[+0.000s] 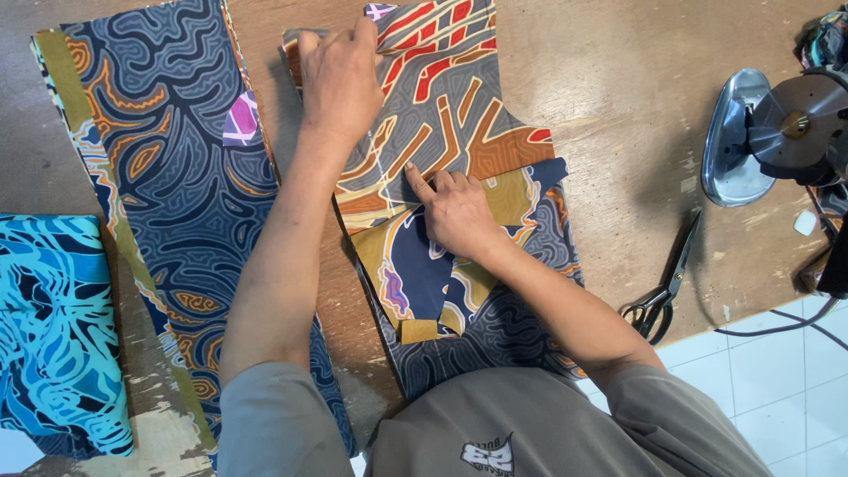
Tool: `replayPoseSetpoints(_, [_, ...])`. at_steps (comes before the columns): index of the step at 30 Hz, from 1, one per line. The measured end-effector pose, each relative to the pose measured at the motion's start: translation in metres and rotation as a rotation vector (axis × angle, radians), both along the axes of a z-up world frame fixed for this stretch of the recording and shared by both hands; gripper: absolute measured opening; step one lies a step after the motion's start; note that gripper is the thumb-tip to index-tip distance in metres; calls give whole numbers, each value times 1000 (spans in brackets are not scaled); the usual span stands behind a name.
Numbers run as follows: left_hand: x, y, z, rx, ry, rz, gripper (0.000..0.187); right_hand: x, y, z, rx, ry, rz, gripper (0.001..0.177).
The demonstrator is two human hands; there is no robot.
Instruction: The person folds several patterned fabric pieces on a wooden table, aligning edges and smoothing the material. They handle multiple pieces one at a time, stacking them after folding.
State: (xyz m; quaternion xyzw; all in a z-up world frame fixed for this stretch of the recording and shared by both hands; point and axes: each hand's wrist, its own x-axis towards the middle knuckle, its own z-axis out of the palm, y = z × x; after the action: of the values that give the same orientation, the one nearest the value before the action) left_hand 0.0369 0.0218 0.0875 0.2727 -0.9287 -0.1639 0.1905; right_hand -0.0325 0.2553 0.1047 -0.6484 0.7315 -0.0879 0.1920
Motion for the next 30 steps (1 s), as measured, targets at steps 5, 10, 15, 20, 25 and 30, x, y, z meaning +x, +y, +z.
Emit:
replayPoseSetpoints(5, [8, 12, 29, -10, 13, -53, 16, -1, -4, 3, 64, -12, -10, 69])
replayPoseSetpoints(10, [35, 48, 69, -33, 69, -149, 14, -1, -1, -3, 90, -1, -15, 68])
replayPoseSetpoints(15, [70, 115, 97, 82, 56, -202, 17, 1, 6, -21, 118, 64, 21, 21])
replayPoseSetpoints(20, [90, 158, 97, 281, -30, -251, 19, -1, 17, -20, 97, -227, -57, 22])
replayPoseSetpoints(25, [97, 159, 80, 407, 14, -214, 15, -3, 15, -6, 8, -296, -52, 33])
replayPoseSetpoints(30, [90, 148, 55, 707, -122, -206, 18, 1, 9, 0, 4, -357, -110, 50])
